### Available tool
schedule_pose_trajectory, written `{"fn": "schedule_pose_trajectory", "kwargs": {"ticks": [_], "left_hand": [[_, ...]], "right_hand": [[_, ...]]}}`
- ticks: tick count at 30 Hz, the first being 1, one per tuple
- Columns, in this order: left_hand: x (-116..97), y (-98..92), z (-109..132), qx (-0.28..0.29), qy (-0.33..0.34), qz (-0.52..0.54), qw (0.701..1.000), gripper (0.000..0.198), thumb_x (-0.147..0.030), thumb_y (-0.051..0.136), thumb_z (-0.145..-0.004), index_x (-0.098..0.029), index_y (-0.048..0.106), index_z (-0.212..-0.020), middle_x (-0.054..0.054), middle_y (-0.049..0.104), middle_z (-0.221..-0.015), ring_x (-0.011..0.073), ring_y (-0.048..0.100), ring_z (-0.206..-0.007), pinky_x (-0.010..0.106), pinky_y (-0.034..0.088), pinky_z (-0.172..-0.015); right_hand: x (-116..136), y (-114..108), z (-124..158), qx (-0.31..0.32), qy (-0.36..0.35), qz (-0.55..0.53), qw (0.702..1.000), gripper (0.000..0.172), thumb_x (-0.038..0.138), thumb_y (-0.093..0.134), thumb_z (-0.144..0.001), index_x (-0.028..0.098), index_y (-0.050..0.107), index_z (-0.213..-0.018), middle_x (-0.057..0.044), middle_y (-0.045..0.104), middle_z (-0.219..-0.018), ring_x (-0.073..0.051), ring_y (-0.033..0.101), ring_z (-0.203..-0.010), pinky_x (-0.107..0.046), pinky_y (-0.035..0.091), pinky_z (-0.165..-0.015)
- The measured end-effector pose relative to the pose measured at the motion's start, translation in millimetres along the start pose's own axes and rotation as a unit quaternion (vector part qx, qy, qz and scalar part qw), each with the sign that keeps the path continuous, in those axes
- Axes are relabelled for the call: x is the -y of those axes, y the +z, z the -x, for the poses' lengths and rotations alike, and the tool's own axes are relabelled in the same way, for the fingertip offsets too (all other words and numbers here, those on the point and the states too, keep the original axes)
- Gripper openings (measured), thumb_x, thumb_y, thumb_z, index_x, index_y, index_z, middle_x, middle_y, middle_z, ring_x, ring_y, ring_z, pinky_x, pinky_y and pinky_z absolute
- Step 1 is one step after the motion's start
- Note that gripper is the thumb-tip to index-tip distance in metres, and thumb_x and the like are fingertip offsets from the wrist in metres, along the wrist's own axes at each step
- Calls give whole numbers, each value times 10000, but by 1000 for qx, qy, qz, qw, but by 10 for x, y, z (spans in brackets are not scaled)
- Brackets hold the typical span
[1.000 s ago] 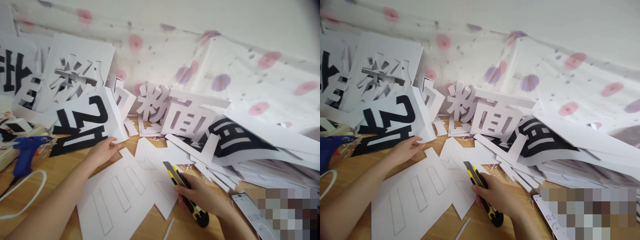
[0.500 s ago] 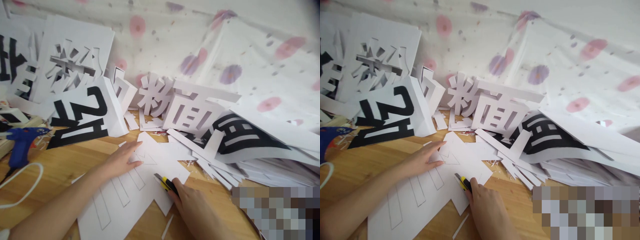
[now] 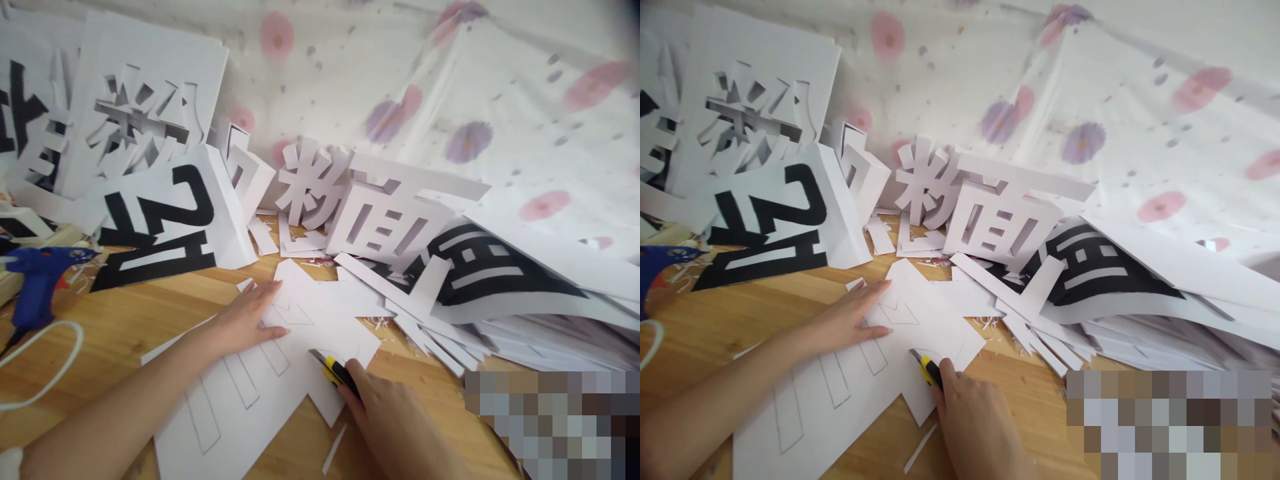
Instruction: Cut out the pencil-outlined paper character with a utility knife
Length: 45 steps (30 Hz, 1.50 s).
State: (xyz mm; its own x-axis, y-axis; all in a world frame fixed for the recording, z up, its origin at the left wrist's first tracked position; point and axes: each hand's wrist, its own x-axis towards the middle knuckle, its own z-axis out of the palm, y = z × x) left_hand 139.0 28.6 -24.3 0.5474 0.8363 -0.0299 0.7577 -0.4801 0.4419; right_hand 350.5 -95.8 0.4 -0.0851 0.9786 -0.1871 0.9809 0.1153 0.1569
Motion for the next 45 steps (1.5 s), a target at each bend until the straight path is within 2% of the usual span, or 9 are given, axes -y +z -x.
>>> {"fn": "schedule_pose_trajectory", "kwargs": {"ticks": [4, 15, 20, 26, 32, 35, 37, 42, 45], "left_hand": [[-3, 1, -3, -7, -8, 21, 1000, 781, -572, 505, -733, -221, 237, -1377, 94, 251, -1457, 325, 174, -1331, 481, 195, -1055], [-13, -7, 3, -4, -11, 12, 1000, 794, -582, 495, -734, -207, 231, -1382, 100, 245, -1458, 324, 173, -1332, 471, 201, -1052], [-9, -1, -1, -9, 3, 4, 1000, 771, -565, 493, -744, -201, 240, -1375, 112, 260, -1451, 306, 204, -1327, 448, 174, -1062], [-20, -10, -8, 1, -4, 3, 1000, 797, -571, 481, -744, -144, 246, -1374, 127, 242, -1455, 324, 183, -1330, 459, 175, -1062], [-21, -14, -10, 26, -9, -26, 999, 825, -603, 441, -760, -135, 197, -1395, 123, 194, -1470, 312, 142, -1342, 440, 134, -1074], [1, -7, -11, 21, 0, -30, 999, 834, -627, 425, -759, -134, 203, -1393, 126, 203, -1468, 310, 160, -1339, 435, 134, -1075], [23, 9, -19, 10, 11, -30, 999, 824, -636, 426, -755, -149, 219, -1388, 122, 222, -1464, 303, 179, -1335, 428, 131, -1077], [59, 37, -38, 3, 20, -35, 999, 853, -660, 409, -753, -119, 219, -1385, 148, 224, -1458, 299, 168, -1338, 426, 122, -1081], [43, 23, -36, 17, 14, -48, 999, 858, -659, 395, -762, -103, 205, -1386, 152, 209, -1461, 297, 150, -1342, 429, 120, -1082]], "right_hand": [[-6, 4, 2, 1, -10, -9, 1000, 105, 258, 439, -888, 212, 524, -846, -9, 678, -641, -206, 644, -525, -278, 180, -386], [18, 19, -3, -2, 0, 2, 1000, 109, 250, 432, -887, 219, 537, -887, -27, 677, -654, -234, 642, -521, -283, 179, -386], [65, 28, 18, 1, -11, 6, 1000, 97, 181, 436, -881, 213, 524, -911, -24, 675, -677, -235, 649, -544, -278, 176, -382], [83, 64, 28, -32, -34, 63, 997, 147, 89, 463, -823, 208, 520, -889, -14, 631, -614, -225, 621, -480, -278, 151, -371], [44, -133, 28, -28, -123, 110, 986, 196, 36, 474, -755, 193, 548, -846, -21, 595, -620, -178, 551, -394, -284, 145, -323], [37, -283, 11, -2, -167, 146, 975, 257, 10, 526, -668, 191, 571, -845, -34, 591, -682, -157, 519, -380, -287, 141, -307], [34, -349, -4, 18, -169, 143, 975, 272, 31, 551, -649, 194, 578, -865, -38, 594, -706, -150, 516, -387, -286, 141, -307], [5, -355, -18, 40, -142, 96, 984, 164, 121, 522, -741, 184, 551, -890, -8, 554, -598, -135, 496, -367, -265, 144, -312], [-14, -316, -7, 15, -143, 87, 986, 96, 144, 470, -806, 168, 542, -865, 2, 536, -562, -124, 484, -350, -255, 140, -321]]}}
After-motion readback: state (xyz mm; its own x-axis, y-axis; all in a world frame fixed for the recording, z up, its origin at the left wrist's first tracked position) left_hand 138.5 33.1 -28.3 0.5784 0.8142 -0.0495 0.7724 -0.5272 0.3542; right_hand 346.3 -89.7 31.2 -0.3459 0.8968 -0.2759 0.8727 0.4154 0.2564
